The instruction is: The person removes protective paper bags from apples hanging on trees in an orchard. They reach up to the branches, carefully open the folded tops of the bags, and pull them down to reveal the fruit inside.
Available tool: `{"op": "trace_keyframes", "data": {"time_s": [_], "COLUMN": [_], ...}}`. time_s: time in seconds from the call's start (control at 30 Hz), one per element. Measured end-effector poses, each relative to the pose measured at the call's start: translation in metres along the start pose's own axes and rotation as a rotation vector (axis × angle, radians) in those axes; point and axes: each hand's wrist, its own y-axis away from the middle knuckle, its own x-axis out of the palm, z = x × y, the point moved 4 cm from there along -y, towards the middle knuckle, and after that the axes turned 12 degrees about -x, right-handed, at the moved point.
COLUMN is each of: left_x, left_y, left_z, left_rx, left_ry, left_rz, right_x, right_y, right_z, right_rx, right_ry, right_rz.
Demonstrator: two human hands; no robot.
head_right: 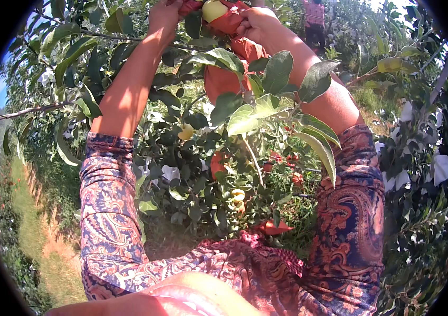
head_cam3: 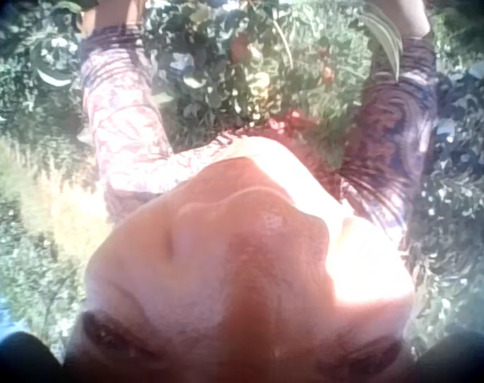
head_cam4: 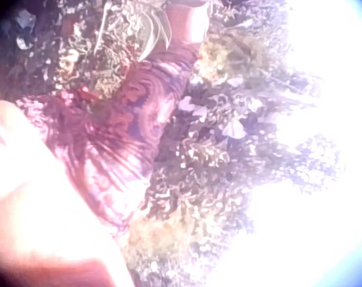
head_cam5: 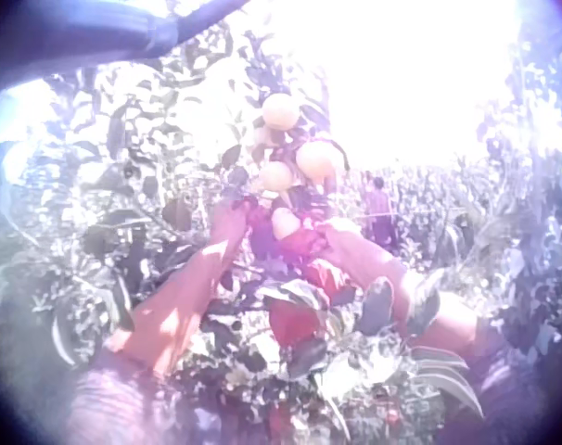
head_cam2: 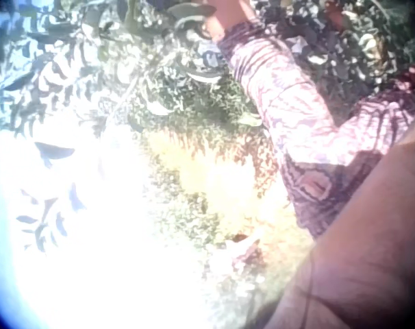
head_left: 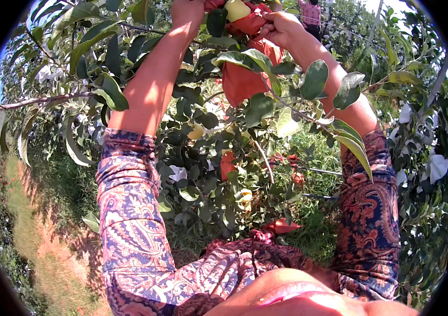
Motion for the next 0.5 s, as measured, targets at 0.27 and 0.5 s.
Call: {"op": "trace_keyframes", "data": {"time_s": [0.27,0.5], "left_x": [-0.022,0.021], "left_y": [0.054,0.119], "left_z": [-0.065,-0.096], "left_rx": [0.591,0.361], "left_ry": [-0.074,-0.024], "left_rz": [-0.377,0.491], "right_x": [-0.037,-0.179], "right_y": [0.050,0.062], "right_z": [0.010,0.170], "right_rx": [0.248,0.061], "right_ry": [0.243,2.463], "right_rz": [0.215,0.029]}}
